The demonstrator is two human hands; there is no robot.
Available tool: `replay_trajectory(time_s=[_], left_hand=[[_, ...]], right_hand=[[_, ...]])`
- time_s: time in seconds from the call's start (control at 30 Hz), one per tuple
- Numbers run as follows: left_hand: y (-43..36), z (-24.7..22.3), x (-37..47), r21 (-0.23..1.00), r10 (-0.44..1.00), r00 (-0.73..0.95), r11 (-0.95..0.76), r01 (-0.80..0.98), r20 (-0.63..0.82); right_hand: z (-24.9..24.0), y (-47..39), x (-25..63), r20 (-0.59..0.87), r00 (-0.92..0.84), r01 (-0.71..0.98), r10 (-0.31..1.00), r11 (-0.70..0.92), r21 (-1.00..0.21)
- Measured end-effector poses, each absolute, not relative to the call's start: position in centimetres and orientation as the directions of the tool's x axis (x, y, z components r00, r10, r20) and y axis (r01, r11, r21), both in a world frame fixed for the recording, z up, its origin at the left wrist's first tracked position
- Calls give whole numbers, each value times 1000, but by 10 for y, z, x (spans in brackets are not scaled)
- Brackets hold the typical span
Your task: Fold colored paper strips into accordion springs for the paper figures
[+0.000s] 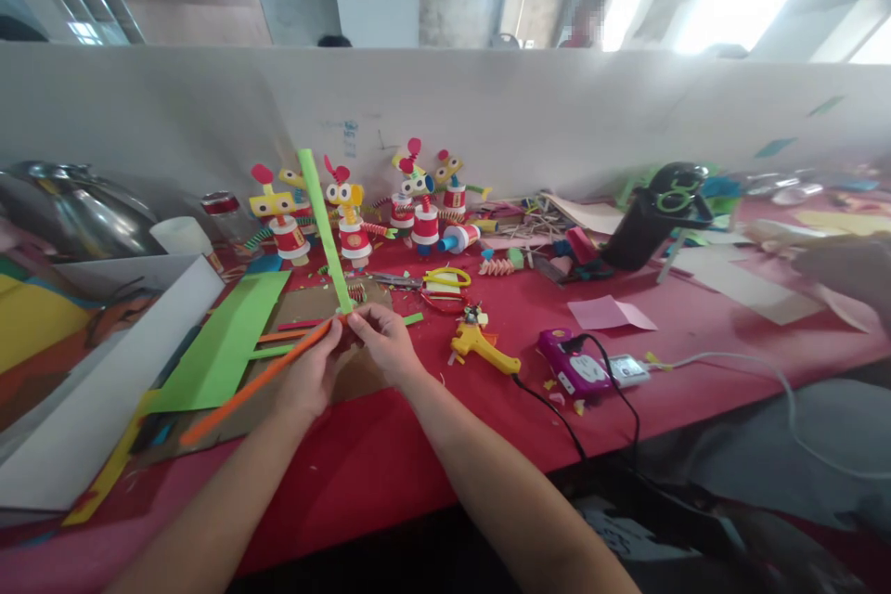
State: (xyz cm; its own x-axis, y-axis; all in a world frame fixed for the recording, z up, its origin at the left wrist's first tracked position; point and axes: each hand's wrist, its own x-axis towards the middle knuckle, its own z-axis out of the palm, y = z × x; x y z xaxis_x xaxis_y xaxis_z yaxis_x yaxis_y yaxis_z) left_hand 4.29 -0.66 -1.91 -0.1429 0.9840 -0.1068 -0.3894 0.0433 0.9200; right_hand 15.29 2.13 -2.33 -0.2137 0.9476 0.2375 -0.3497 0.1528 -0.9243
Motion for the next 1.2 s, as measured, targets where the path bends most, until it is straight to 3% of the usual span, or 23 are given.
replay_trajectory(time_s=[0.17,0.47,0.67,0.83,1.03,1.2], left_hand=[[-2,-17,34,853,992,-93,28,-521,-89],[3,-25,32,797,975,-176,4,-604,-138],[2,-2,35,632,930,-78,181,-754,-360],[4,3,23,464,939,60,222,-858,-339],[2,-6,26,555,920,19,252,-792,-392],[4,-5,22,668,936,-179,76,-740,-304]], right_hand=[[-24,21,153,278,-271,-238,921,216,-947],[-28,18,153,376,-159,71,913,390,-918],[-25,16,158,464,-123,140,877,479,-867],[-24,19,165,444,-6,169,896,438,-883],[-28,20,163,481,-14,311,876,461,-831],[-33,29,164,356,63,244,932,332,-911]])
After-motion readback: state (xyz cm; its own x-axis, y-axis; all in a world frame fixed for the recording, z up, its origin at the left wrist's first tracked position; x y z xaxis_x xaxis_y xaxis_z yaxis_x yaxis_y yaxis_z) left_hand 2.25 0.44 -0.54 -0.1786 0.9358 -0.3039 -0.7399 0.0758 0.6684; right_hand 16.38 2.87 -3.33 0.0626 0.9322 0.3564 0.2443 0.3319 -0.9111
